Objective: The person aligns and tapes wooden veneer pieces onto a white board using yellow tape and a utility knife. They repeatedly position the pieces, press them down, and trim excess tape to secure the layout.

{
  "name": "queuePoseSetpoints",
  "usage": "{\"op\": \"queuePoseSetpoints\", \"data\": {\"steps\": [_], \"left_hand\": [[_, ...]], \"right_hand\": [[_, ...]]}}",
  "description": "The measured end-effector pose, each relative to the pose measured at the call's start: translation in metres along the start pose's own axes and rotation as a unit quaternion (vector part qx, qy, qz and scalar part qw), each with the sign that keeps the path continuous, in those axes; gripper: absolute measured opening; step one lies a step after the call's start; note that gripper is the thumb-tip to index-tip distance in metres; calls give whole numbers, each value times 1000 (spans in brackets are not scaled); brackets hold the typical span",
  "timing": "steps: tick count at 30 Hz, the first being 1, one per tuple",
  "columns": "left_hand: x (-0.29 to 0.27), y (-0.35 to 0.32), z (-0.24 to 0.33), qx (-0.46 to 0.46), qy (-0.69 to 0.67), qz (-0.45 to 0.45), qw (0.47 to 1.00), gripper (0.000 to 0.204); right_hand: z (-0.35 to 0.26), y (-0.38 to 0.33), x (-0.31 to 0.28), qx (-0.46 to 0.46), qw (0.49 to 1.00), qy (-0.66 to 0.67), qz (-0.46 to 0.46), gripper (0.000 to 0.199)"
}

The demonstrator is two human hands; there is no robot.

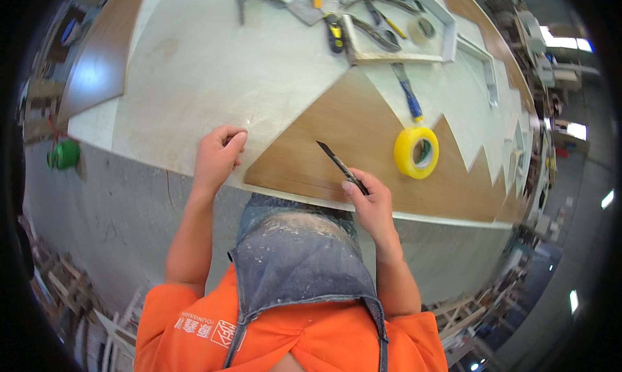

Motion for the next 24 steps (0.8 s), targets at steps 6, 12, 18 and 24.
{"op": "queuePoseSetpoints", "data": {"steps": [6, 12, 18, 24], "left_hand": [[47, -45, 33, -45, -69, -184, 979, 23], [141, -124, 60, 44, 56, -312, 947, 21], [257, -220, 61, 267, 245, -319, 876, 19], [415, -336, 31, 415, 354, -389, 742, 14]], "right_hand": [[-5, -40, -2, 67, 966, 242, 70, 15], [-14, -87, -43, 48, 939, 314, 128, 35], [31, -157, -103, 12, 895, 424, 140, 43], [141, -276, -198, -14, 850, 465, 247, 19]]}}
Point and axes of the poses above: each hand's wrist, its own y-axis towards the middle knuckle, its own x-axis out of the palm, z = x × y, the point moved 5 cm from there along y, towards the middle knuckle, and after that the axes turned 10 degrees about -x, right-handed, at the moved point
